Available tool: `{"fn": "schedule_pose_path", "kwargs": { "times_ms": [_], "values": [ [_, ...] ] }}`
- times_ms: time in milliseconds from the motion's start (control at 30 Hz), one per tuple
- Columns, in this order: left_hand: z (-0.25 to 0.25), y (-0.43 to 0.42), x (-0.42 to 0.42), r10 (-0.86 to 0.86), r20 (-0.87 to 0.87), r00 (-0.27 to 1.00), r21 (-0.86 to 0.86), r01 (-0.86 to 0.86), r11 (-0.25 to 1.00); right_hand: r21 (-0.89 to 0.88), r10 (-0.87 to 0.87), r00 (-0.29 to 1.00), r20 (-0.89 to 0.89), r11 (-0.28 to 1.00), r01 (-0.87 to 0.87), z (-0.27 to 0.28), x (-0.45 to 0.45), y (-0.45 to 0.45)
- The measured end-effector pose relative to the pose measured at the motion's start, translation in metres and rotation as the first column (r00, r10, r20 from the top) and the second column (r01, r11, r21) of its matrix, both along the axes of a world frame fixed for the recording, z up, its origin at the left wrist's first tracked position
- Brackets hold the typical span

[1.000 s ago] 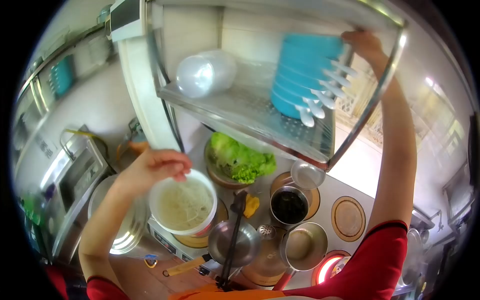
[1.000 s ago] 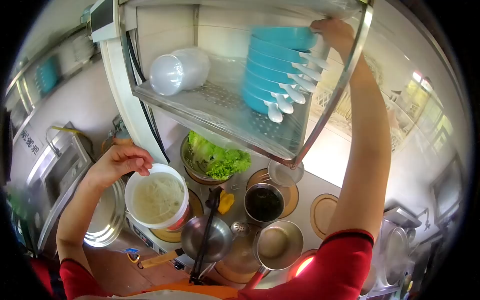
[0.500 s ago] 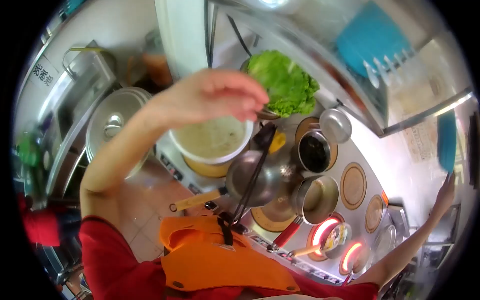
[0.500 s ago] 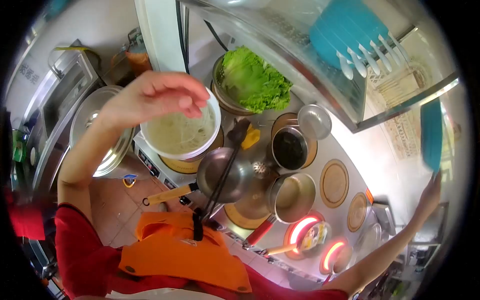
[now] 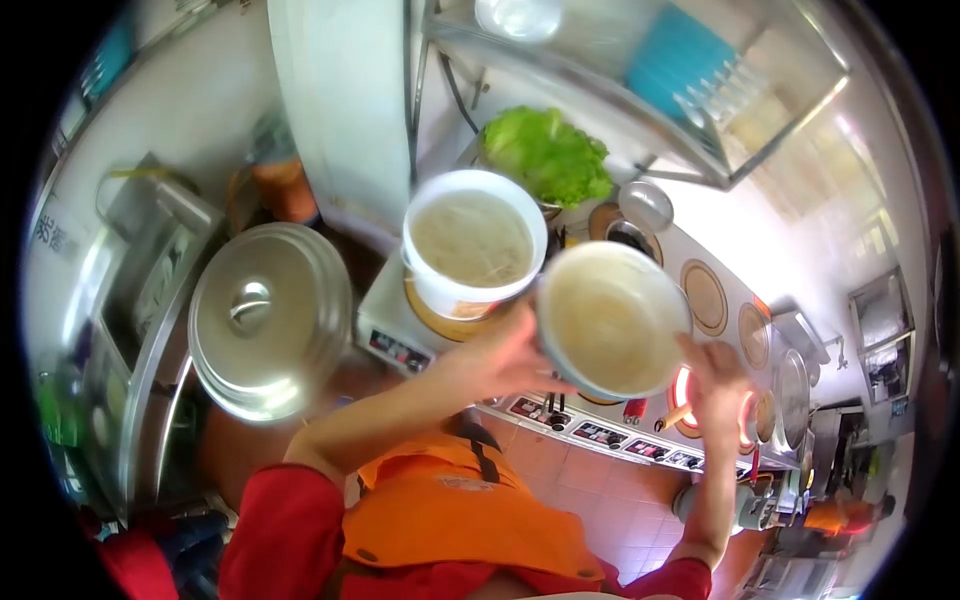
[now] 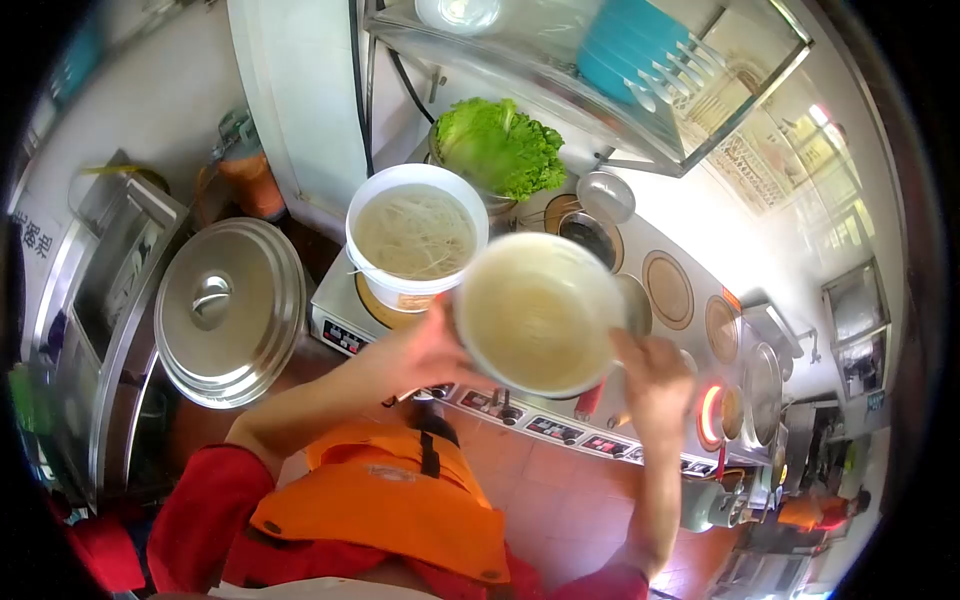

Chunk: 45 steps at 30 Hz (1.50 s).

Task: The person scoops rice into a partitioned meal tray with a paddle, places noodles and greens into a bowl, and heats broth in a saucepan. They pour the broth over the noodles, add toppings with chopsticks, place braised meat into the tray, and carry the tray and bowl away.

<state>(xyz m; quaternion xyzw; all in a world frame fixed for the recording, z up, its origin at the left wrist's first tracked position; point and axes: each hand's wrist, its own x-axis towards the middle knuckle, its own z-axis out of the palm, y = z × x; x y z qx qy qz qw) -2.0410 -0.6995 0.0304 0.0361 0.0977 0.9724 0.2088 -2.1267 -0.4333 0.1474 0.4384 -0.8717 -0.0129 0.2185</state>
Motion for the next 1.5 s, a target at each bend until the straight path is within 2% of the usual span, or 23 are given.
{"fn": "schedule_pose_path", "kwargs": {
  "times_ms": [33, 100, 167, 200, 233, 267, 300, 333, 367, 433, 500, 567, 600, 633, 700, 733, 833, 933, 1033, 1133, 1233, 1300, 1500],
  "values": [
    [-0.003, -0.014, 0.006, 0.068, 0.033, 0.997, -0.046, -0.066, 0.997, 0.038, 0.063, 0.998, -0.013, 0.997, -0.062, -0.012, -0.006, -0.018],
    [-0.011, -0.044, 0.016, 0.206, 0.088, 0.975, -0.143, -0.192, 0.971, -0.031, 0.227, 0.974, -0.014, 0.973, -0.227, -0.037, -0.017, -0.058],
    [-0.022, -0.079, 0.022, 0.387, 0.222, 0.895, -0.371, -0.289, 0.882, -0.102, 0.433, 0.899, 0.066, 0.899, -0.426, -0.037, -0.03, -0.104],
    [-0.026, -0.094, 0.026, 0.49, 0.216, 0.845, -0.412, -0.376, 0.83, -0.323, 0.485, 0.813, 0.321, 0.863, -0.388, -0.04, -0.041, -0.122],
    [-0.033, -0.107, 0.032, 0.586, 0.206, 0.784, -0.452, -0.455, 0.767, -0.473, 0.509, 0.666, 0.545, 0.843, -0.257, -0.044, -0.066, -0.132],
    [-0.059, -0.131, 0.05, 0.662, 0.069, 0.747, -0.609, -0.494, 0.621, -0.596, 0.55, 0.475, 0.687, 0.8, -0.064, -0.047, -0.092, -0.141],
    [-0.053, -0.139, 0.062, 0.717, 0.087, 0.692, -0.609, -0.532, 0.588, -0.606, 0.558, 0.264, 0.787, 0.779, 0.162, -0.058, -0.133, -0.144],
    [-0.046, -0.147, 0.073, 0.767, 0.102, 0.633, -0.611, -0.568, 0.551, -0.525, 0.415, 0.473, 0.777, 0.842, 0.124, -0.076, -0.174, -0.151],
    [-0.011, -0.148, 0.072, 0.779, 0.293, 0.555, -0.47, -0.626, 0.622, -0.432, 0.259, 0.659, 0.706, 0.895, 0.111, -0.1, -0.223, -0.161],
    [-0.02, -0.168, 0.051, 0.821, 0.263, 0.507, -0.435, -0.697, 0.57, -0.133, -0.041, 0.714, 0.699, 0.974, 0.186, -0.16, -0.323, -0.197],
    [-0.026, -0.18, 0.062, 0.868, 0.256, 0.425, -0.515, -0.7, 0.494, 0.187, -0.223, 0.775, 0.591, 0.973, 0.138, -0.205, -0.366, -0.231],
    [-0.036, -0.181, 0.073, 0.919, 0.241, 0.313, -0.589, -0.705, 0.395, 0.495, -0.361, 0.814, 0.456, 0.862, 0.105, -0.231, -0.38, -0.251],
    [-0.041, -0.179, 0.072, 0.93, 0.239, 0.279, -0.572, -0.734, 0.367, 0.634, -0.416, 0.823, 0.388, 0.768, 0.089, -0.238, -0.384, -0.258],
    [-0.044, -0.18, 0.071, 0.915, 0.253, 0.315, -0.552, -0.729, 0.404, 0.755, -0.456, 0.834, 0.311, 0.652, 0.076, -0.243, -0.389, -0.263],
    [-0.042, -0.181, 0.073, 0.88, 0.277, 0.386, -0.509, -0.718, 0.475, 0.624, -0.372, 0.836, 0.402, 0.78, 0.047, -0.225, -0.403, -0.263],
    [-0.039, -0.18, 0.069, 0.883, 0.29, 0.37, -0.498, -0.729, 0.47, 0.542, -0.327, 0.835, 0.442, 0.839, 0.041, -0.214, -0.41, -0.261],
    [-0.059, -0.18, 0.064, 0.899, 0.27, 0.346, -0.521, -0.732, 0.439, 0.433, -0.194, 0.83, 0.523, 0.899, -0.063, -0.202, -0.448, -0.255],
    [-0.049, -0.173, 0.041, 0.884, 0.312, 0.347, -0.573, -0.674, 0.467, 0.382, -0.159, 0.827, 0.539, 0.921, -0.072, -0.2, -0.468, -0.25],
    [-0.046, -0.167, 0.021, 0.872, 0.302, 0.384, -0.59, -0.644, 0.488, 0.321, -0.238, 0.765, 0.598, 0.946, 0.043, -0.193, -0.478, -0.246],
    [-0.047, -0.167, 0.015, 0.847, 0.338, 0.411, -0.596, -0.603, 0.53, 0.302, -0.195, 0.776, 0.6, 0.953, 0.006, -0.181, -0.456, -0.24],
    [-0.048, -0.158, 0.011, 0.849, 0.32, 0.42, -0.597, -0.607, 0.525, -0.071, -0.003, 0.669, 0.743, 0.994, 0.084, -0.188, -0.461, -0.228],
    [-0.052, -0.159, 0.01, 0.834, 0.328, 0.444, -0.585, -0.598, 0.548, -0.266, 0.124, 0.745, 0.655, 0.961, 0.074, -0.194, -0.477, -0.21],
    [-0.052, -0.162, 0.008, 0.808, 0.408, 0.425, -0.6, -0.542, 0.588, -0.401, 0.122, 0.793, 0.597, 0.901, 0.163, -0.199, -0.506, -0.185]
  ]
}}
